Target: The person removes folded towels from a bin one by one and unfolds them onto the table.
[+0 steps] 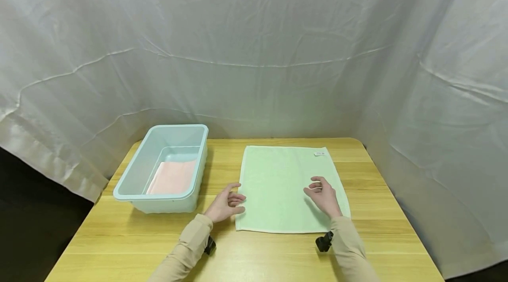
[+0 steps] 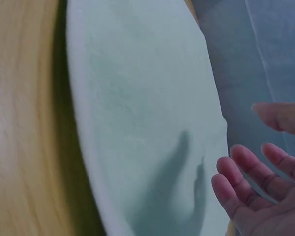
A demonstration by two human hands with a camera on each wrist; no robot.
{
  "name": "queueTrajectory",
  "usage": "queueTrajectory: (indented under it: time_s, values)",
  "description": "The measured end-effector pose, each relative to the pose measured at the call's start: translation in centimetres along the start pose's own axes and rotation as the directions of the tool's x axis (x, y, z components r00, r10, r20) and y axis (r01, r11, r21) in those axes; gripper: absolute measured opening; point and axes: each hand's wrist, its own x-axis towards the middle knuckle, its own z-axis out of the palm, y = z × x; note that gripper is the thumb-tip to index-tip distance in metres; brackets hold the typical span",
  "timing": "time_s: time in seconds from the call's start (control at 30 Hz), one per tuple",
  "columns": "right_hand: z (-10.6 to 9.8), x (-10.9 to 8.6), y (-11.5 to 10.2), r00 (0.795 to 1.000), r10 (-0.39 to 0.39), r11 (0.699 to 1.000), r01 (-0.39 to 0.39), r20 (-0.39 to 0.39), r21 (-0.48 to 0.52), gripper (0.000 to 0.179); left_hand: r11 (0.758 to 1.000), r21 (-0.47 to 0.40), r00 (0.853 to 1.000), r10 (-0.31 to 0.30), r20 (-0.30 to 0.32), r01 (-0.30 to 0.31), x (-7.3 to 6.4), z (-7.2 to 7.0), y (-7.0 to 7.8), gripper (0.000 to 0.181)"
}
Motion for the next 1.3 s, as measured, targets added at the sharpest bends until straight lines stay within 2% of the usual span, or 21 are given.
queueTrajectory:
  time_s: [0.2, 0.33, 0.57, 1.0, 1.3]
  values:
    - [1.0, 0.3, 0.4, 0.999, -0.032, 0.999, 0.032, 0.04, -0.012, 0.056, 1.0, 0.014, 0.997, 0.005, 0.077, -0.006, 0.2, 0.2, -0.2, 0.078]
    - [1.3, 0.6, 0.5, 0.997, -0.038, 0.999, 0.039, 0.068, -0.015, 0.058, 0.996, 0.087, 0.995, -0.005, 0.104, -0.005, 0.2, 0.2, -0.2, 0.079]
    - [1.7, 0.9, 0.8, 0.989, -0.017, 0.999, 0.022, 0.145, -0.038, 0.065, 0.976, 0.216, 0.988, -0.021, 0.151, -0.012, 0.1, 0.4, 0.1, 0.082]
    - [1.3, 1.8, 1.7, 0.984, -0.011, 1.0, 0.007, 0.179, 0.023, 0.073, 0.965, 0.261, 0.986, -0.037, 0.164, -0.007, 0.2, 0.5, 0.4, 0.085]
    - [1.2, 1.9, 1.9, 0.981, -0.025, 0.999, 0.016, 0.193, 0.045, 0.074, 0.949, 0.316, 0.986, -0.049, 0.161, -0.004, 0.6, 0.6, 0.5, 0.088]
